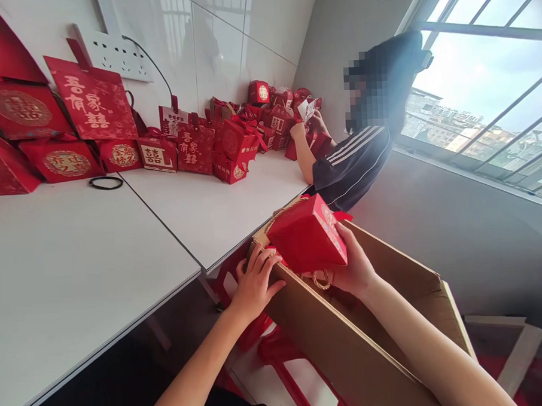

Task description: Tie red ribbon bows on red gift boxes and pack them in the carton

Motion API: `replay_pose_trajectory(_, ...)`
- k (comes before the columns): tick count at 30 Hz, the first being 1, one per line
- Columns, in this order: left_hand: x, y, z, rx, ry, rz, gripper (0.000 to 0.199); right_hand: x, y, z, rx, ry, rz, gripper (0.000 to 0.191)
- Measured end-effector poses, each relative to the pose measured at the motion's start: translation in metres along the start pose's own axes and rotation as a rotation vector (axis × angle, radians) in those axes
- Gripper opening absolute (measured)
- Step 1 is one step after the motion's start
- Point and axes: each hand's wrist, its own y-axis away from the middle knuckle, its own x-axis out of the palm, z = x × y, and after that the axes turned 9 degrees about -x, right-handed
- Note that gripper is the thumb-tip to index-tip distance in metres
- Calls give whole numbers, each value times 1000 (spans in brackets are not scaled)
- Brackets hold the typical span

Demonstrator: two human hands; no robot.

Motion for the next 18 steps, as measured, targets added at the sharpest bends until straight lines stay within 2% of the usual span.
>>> replay_pose_trajectory(2,-3,-1,-3,-8,27,35,36,-28,-9,-11,-303,255,-180,52)
replay_pose_trajectory(3,-5,-1,-4,-11,41,45,37,-47,-12,-19,-475,456,-262,58)
replay_pose_trajectory(4,-5,-2,-6,-13,55,49,37,-67,-15,-29,-596,691,-308,72)
replay_pose_trajectory(5,-6,-2,-6,-16,65,48,37,-87,-16,-40,-650,888,-319,84)
replay_pose_trajectory(7,-5,-2,-7,-20,75,39,38,-124,-15,-65,-636,1127,-253,91)
replay_pose_trajectory(10,-2,-2,-7,-20,70,21,38,-158,-5,-106,-562,1249,-171,84)
replay_pose_trajectory(14,0,-1,-5,-10,64,16,38,-172,7,-149,-470,1254,-269,81)
replay_pose_trajectory(18,0,0,-4,-12,55,18,38,-176,16,-163,-451,1242,-300,80)
